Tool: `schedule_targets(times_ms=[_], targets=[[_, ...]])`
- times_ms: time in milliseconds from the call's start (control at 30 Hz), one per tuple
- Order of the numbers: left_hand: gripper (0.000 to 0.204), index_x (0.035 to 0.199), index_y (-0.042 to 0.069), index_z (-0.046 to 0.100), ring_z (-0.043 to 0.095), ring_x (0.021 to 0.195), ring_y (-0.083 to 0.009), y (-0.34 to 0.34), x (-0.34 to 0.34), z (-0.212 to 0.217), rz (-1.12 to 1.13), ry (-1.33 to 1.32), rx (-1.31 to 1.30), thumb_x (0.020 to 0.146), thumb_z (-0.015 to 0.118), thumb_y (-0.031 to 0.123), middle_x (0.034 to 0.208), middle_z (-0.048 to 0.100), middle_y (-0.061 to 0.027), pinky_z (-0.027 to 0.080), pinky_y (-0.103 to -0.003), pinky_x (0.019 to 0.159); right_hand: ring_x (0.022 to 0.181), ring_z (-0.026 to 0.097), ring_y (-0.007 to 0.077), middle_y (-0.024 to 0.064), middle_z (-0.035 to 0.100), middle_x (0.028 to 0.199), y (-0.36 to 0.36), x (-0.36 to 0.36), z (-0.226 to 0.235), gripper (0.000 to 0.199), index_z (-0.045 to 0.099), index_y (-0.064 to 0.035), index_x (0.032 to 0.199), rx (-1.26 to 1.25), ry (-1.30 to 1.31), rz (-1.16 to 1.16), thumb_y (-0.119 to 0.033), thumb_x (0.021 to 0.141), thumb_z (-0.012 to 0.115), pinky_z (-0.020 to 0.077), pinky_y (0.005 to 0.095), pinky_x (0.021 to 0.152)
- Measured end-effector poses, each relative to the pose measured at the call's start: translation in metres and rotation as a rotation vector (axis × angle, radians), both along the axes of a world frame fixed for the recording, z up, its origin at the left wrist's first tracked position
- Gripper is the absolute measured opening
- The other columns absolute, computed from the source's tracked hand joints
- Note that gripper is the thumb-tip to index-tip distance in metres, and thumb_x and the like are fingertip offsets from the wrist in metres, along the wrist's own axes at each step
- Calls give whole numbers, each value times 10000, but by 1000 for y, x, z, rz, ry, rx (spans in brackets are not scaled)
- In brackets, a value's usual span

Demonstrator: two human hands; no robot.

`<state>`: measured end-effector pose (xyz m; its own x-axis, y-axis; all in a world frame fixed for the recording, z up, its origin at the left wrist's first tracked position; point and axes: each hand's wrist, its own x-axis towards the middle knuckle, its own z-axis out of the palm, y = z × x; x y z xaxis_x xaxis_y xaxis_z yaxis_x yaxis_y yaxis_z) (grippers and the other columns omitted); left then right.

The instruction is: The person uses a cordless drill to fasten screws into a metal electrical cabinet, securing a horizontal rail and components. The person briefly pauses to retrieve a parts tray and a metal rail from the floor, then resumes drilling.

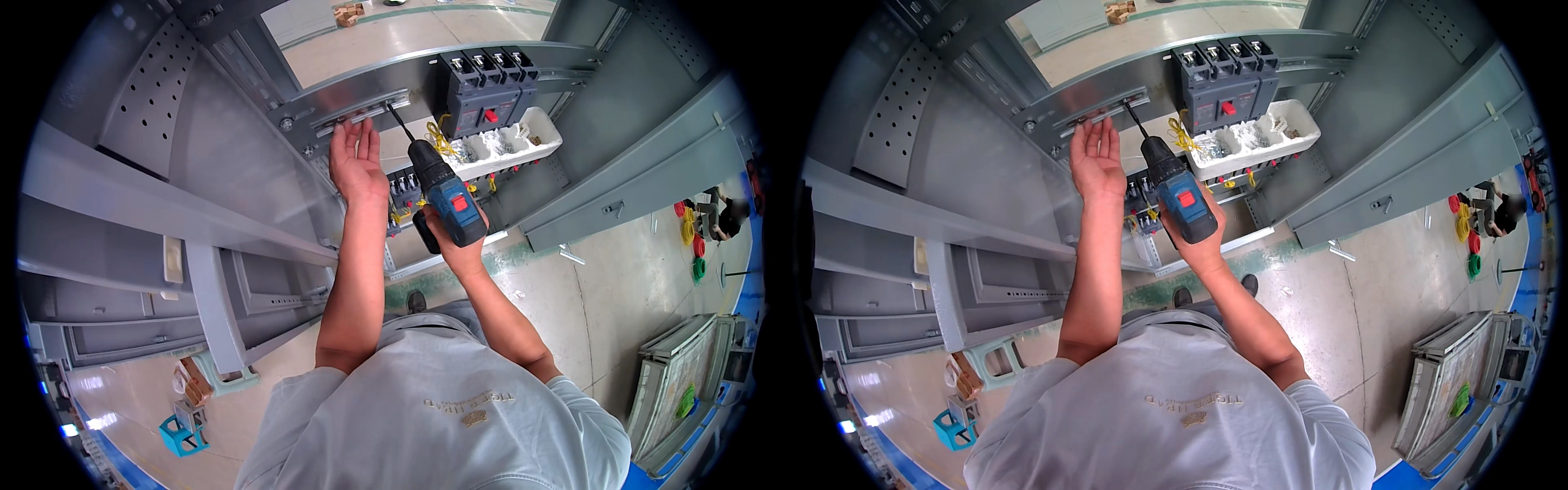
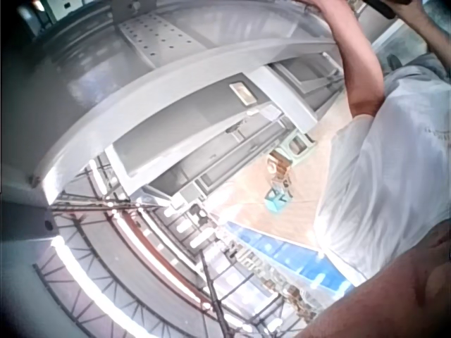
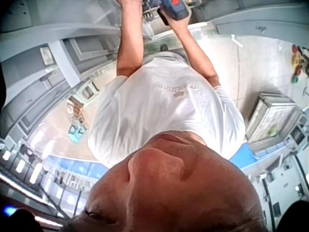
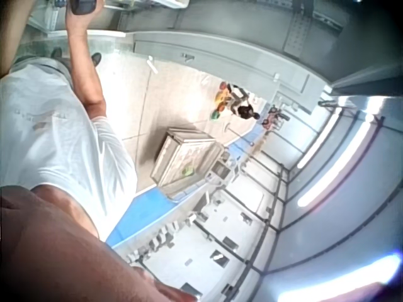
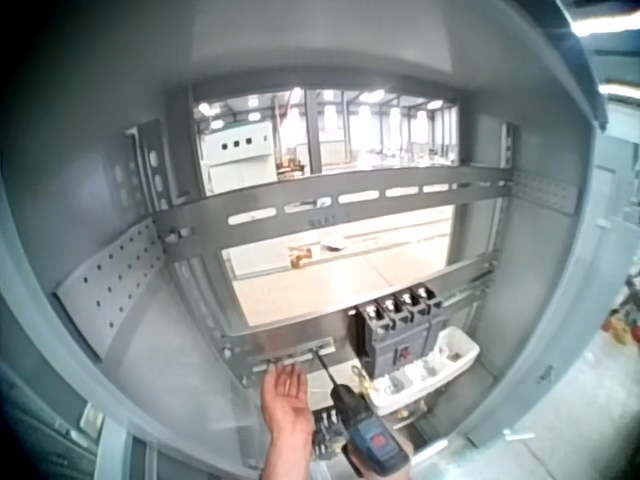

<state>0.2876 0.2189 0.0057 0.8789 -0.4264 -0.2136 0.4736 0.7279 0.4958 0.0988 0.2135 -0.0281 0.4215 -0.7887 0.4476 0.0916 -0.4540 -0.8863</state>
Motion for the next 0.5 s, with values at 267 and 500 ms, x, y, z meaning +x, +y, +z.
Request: schedule_targets(times_ms=[267,500], targets=[[312,1121,11,588,642,1073,-249,0,1,1,-3,11,-4,951,635,269,1080,624,-92,521,-355,955,805,687,230,112,694,939,-3,2,-4,430,623,22,1115,-17,22,-28,-18,720,789,532,318,758],[326,1130,14,588,645,1074,-250,0,1,-1,3,2,-8,942,645,274,1084,617,-88,522,-355,952,799,681,229,108,690,931,0,2,1,437,622,22,1125,-16,10,-8,-14,722,786,529,313,756]])
